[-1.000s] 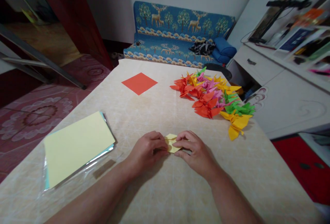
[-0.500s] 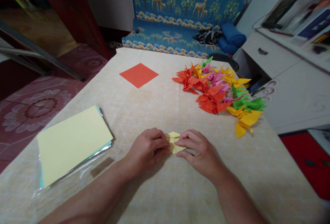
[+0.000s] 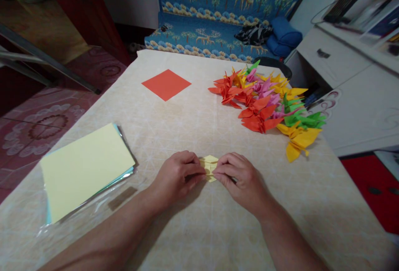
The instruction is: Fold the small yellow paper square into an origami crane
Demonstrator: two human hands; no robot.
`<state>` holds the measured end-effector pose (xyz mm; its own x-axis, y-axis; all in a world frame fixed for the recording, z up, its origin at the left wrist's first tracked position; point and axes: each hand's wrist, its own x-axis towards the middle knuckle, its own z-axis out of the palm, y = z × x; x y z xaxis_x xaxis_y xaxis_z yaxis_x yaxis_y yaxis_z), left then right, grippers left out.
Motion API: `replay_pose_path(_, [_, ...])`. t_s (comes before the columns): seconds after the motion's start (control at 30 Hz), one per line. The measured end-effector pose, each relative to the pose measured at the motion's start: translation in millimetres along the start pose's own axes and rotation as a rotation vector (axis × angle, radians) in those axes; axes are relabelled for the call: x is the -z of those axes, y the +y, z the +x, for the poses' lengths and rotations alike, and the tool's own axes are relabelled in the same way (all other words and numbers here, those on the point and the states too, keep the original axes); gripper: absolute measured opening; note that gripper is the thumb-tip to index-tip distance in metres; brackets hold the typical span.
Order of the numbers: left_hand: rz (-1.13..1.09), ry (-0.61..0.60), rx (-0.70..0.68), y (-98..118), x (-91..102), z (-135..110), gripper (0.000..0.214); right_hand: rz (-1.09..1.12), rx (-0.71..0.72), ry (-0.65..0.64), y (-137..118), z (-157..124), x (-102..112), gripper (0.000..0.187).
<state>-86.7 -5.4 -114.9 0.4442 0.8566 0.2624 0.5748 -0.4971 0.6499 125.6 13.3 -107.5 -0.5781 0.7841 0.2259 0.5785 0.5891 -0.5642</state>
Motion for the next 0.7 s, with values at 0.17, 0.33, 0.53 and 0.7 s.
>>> replay_pose_path(0.17, [0.013,0.012,0.035,0.9,-1.8,-0.6,0.016,-0.026,-0.063,0.001,-2.7,-0.3,-1.6,0.007])
replay_pose_path(0.33, [-0.015,0.050,0.090,3.2,-4.6,-0.5,0.013,-0.049,-0.140,0.018,-6.7,1.9,-2.0,0.008])
replay_pose_path(0.53, [-0.002,0.040,0.133,5.3,-4.7,-0.5,0.010,-0.080,-0.207,0.012,-11.3,4.4,-1.5,0.009])
replay_pose_path(0.7, [-0.042,0.030,0.142,5.3,-3.6,0.8,0.009,-0.073,-0.243,-0.006,-12.4,5.2,-1.0,0.010])
